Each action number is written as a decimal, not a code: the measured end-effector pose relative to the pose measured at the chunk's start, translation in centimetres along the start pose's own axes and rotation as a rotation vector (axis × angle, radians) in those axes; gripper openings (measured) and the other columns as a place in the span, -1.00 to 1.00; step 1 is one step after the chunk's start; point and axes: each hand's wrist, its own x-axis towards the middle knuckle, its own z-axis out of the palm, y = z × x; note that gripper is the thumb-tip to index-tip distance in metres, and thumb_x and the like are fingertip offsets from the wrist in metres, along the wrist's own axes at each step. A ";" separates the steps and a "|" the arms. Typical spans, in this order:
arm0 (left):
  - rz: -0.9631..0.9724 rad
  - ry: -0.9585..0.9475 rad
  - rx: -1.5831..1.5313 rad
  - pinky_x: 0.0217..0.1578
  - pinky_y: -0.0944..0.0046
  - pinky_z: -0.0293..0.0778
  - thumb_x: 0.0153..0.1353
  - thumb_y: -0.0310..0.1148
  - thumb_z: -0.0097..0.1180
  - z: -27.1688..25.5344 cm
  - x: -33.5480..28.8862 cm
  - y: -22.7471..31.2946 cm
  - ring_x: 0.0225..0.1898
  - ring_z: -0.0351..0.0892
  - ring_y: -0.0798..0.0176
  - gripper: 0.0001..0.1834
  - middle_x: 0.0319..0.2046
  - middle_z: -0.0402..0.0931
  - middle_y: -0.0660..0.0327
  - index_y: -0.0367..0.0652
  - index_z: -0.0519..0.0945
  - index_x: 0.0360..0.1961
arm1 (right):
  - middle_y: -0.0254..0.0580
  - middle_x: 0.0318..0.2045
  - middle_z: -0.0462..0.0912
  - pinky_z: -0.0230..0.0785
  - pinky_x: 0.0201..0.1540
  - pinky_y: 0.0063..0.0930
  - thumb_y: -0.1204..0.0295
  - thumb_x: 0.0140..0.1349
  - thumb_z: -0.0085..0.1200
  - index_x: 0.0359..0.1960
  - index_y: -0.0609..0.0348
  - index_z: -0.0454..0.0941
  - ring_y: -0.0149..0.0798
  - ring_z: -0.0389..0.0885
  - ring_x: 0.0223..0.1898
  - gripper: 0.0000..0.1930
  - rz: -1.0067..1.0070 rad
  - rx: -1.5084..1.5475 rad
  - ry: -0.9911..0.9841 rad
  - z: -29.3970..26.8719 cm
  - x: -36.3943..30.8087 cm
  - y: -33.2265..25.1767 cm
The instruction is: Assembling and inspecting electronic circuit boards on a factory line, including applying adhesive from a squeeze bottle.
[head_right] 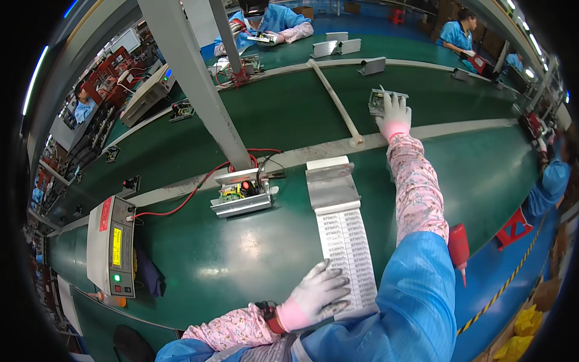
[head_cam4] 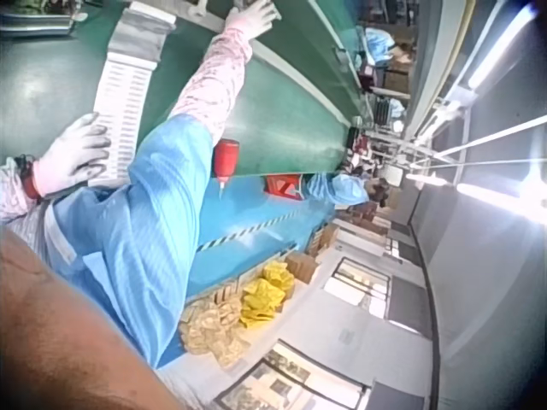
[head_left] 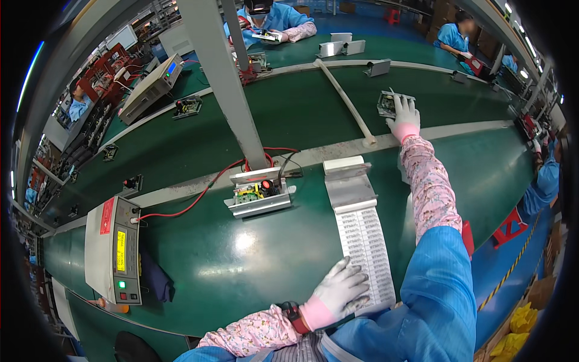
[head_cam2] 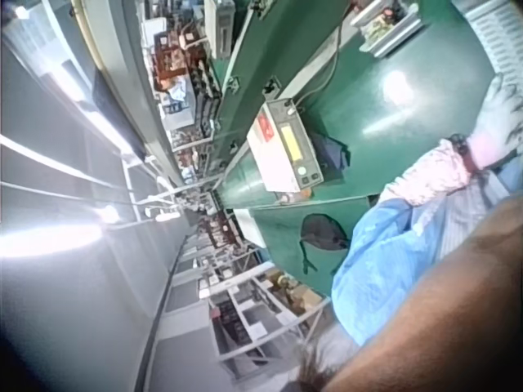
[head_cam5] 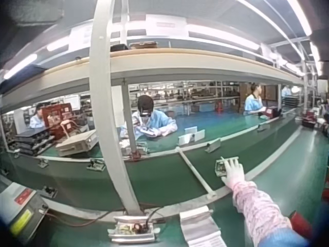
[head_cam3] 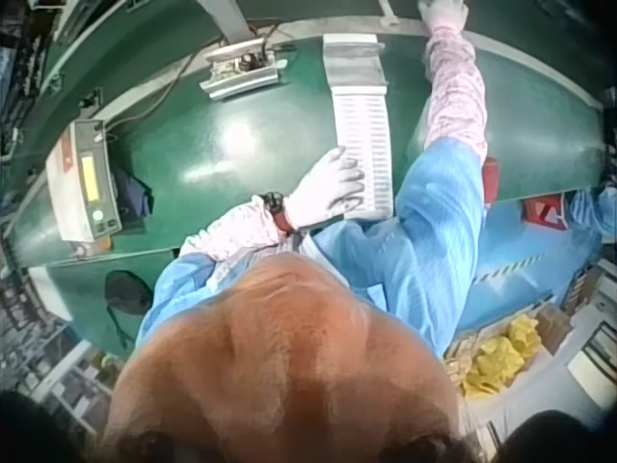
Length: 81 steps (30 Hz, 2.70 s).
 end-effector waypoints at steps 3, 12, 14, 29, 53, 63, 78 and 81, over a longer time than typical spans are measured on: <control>-0.010 -0.009 -0.029 0.46 -0.15 0.12 0.31 -0.15 0.23 -0.2 0.6 -0.4 0.25 0.47 0.00 -0.67 0.05 0.61 0.16 -0.15 0.67 -0.05 | -0.14 0.51 0.17 0.28 0.28 -0.04 0.31 0.19 0.22 0.52 -0.16 0.04 -0.05 0.15 0.50 -0.14 -0.023 -0.144 -0.172 1.4 3.0 -0.1; -0.003 0.002 -0.033 0.47 -0.16 0.11 0.34 -0.17 0.17 -0.4 -0.6 -1.2 0.27 0.43 -0.02 -0.69 0.09 0.57 0.14 -0.14 0.66 -0.04 | -0.15 -0.02 0.60 0.43 0.07 -0.11 0.42 0.11 0.19 0.37 -0.08 0.26 0.02 0.61 -0.03 -0.28 -0.116 -0.157 -0.039 1.6 5.9 -1.4; 0.000 0.015 -0.026 0.47 -0.16 0.10 0.34 -0.18 0.17 -0.5 -1.3 -1.2 0.28 0.43 -0.03 -0.70 0.09 0.56 0.14 -0.14 0.66 -0.05 | -0.16 -0.11 0.62 0.48 -0.04 -0.14 0.44 0.08 0.20 0.31 -0.06 0.33 0.01 0.63 -0.12 -0.33 -0.120 -0.175 0.022 0.1 5.3 -0.8; 0.047 0.015 -0.006 0.46 -0.20 0.11 0.29 -0.21 0.17 -0.2 -7.3 0.9 0.25 0.41 -0.07 -0.73 0.05 0.54 0.08 -0.14 0.64 -0.10 | -0.13 -0.05 0.64 0.55 0.00 -0.44 0.62 0.15 0.24 0.39 0.07 0.33 -0.21 0.65 -0.08 -0.29 -0.039 1.038 0.238 -17.7 -11.4 -7.8; -0.573 0.824 -0.442 -0.15 0.38 0.48 0.33 -0.34 0.16 -3.1 -15.1 -1.0 -0.24 0.57 0.31 -0.73 -0.18 0.64 0.17 -0.27 0.62 -0.03 | -0.24 -0.32 0.67 0.41 -0.23 -0.65 0.29 0.26 0.25 -0.18 0.32 0.69 -0.42 0.57 -0.34 -0.71 0.197 1.346 -0.748 -28.3 -38.2 -18.1; -0.619 0.702 -0.604 -0.40 0.52 0.32 0.46 -0.32 0.02 -3.5 -15.0 -0.6 -0.44 0.33 0.52 -0.73 -0.21 0.56 0.24 -0.28 0.59 0.01 | -0.11 -0.06 0.72 0.39 -0.01 -0.65 0.32 0.31 0.23 -0.18 0.42 0.68 -0.44 0.56 -0.19 -0.69 0.277 1.351 -0.937 -28.5 -37.1 -18.0; -0.615 0.779 -0.596 -0.18 0.37 0.49 0.29 -0.33 0.27 -2.6 -15.0 -1.5 -0.28 0.55 0.36 -0.74 -0.24 0.65 0.19 -0.29 0.63 -0.11 | -0.10 0.00 0.69 0.41 0.04 -0.57 0.32 0.29 0.24 -0.09 0.31 0.71 -0.35 0.60 -0.10 -0.70 0.128 1.115 -0.791 -29.1 -37.6 -18.2; -0.629 0.770 -0.608 -0.17 0.36 0.50 0.29 -0.33 0.26 -2.7 -15.1 -1.3 -0.28 0.56 0.35 -0.74 -0.23 0.65 0.19 -0.29 0.63 -0.11 | -0.08 0.09 0.65 0.40 0.11 -0.51 0.33 0.27 0.24 -0.02 0.28 0.69 -0.28 0.59 0.00 -0.68 -0.021 1.027 -0.513 -28.7 -39.1 -17.8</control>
